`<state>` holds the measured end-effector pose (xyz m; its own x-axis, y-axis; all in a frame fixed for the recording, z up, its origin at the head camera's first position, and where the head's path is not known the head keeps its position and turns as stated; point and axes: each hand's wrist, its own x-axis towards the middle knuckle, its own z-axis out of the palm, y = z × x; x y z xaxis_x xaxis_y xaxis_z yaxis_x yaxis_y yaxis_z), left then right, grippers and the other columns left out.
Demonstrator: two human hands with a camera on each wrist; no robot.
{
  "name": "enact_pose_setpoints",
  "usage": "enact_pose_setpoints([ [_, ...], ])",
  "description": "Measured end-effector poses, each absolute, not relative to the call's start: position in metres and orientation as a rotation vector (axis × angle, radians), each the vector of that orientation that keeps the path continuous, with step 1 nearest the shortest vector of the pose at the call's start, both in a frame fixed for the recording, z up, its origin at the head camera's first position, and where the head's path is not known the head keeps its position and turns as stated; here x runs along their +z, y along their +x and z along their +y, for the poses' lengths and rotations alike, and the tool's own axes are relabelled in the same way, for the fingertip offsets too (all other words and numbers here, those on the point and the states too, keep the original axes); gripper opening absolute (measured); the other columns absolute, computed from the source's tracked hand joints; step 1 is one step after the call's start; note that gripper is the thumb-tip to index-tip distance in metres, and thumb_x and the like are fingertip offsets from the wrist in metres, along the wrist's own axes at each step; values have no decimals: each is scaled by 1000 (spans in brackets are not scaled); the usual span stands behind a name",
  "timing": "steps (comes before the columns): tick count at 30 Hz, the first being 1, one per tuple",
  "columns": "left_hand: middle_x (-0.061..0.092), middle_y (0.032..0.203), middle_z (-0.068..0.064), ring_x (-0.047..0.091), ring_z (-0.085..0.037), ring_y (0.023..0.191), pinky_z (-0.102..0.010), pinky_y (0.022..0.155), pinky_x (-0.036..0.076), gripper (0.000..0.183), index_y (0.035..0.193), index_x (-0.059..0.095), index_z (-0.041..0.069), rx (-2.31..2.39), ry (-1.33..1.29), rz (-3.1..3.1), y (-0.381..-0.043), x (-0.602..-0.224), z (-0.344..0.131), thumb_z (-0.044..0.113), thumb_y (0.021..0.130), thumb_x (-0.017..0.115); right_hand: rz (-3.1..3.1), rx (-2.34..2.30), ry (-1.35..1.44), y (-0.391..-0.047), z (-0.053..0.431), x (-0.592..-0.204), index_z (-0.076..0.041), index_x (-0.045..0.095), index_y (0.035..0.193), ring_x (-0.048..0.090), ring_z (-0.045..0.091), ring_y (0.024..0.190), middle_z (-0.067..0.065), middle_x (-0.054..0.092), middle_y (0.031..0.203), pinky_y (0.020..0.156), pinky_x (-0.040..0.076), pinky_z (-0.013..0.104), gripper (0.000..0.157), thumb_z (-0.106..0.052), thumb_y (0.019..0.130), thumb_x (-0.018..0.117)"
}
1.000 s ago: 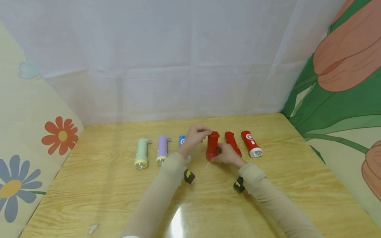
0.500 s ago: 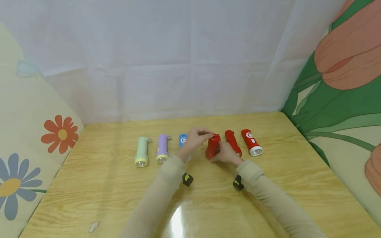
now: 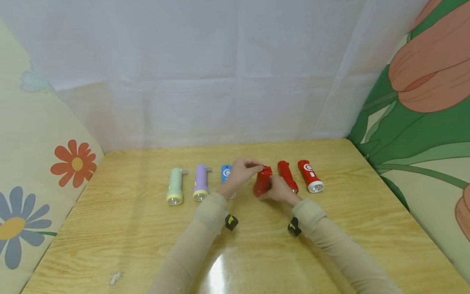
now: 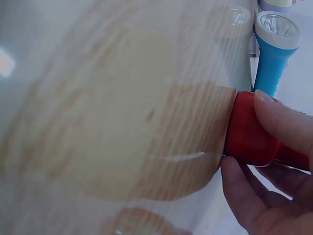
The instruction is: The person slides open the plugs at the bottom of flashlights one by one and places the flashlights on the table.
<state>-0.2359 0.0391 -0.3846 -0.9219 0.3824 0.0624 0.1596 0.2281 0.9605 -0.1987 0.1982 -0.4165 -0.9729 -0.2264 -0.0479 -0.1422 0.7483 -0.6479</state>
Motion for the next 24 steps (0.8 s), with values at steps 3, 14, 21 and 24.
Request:
enact_pose_setpoints([
  [3, 69, 90, -4, 61, -14, 83, -26, 74, 49, 13, 93, 71, 5, 1765, 513, 2319, -235, -383, 40, 13, 85, 65, 2831, -1026, -303, -198, 198, -416, 8, 58, 105, 60, 27, 88, 17, 65, 94, 82, 48, 42, 50, -10, 65, 82],
  [14, 68, 84, 0, 60, -14, 79, -26, 71, 49, 10, 89, 72, 8, 1738, 430, 2339, -233, -378, 42, 14, 82, 68, 2887, -1047, -353, -196, 193, -417, 10, 60, 99, 61, 27, 81, 17, 66, 87, 79, 49, 41, 46, -5, 61, 82],
  [21, 67, 78, -1, 58, -13, 74, -24, 66, 48, 9, 84, 72, 6, 1732, 467, 2379, -234, -379, 46, 15, 81, 69, 2922, -1024, -401, -195, 195, -417, 10, 60, 96, 60, 25, 77, 15, 65, 82, 74, 50, 40, 45, -5, 60, 82],
  [24, 67, 77, 0, 58, -12, 74, -23, 65, 48, 9, 82, 72, 7, 1738, 462, 2390, -233, -379, 47, 16, 81, 70, 2922, -1017, -413, -195, 195, -417, 10, 60, 96, 60, 24, 76, 14, 65, 81, 74, 50, 39, 44, -5, 61, 82],
])
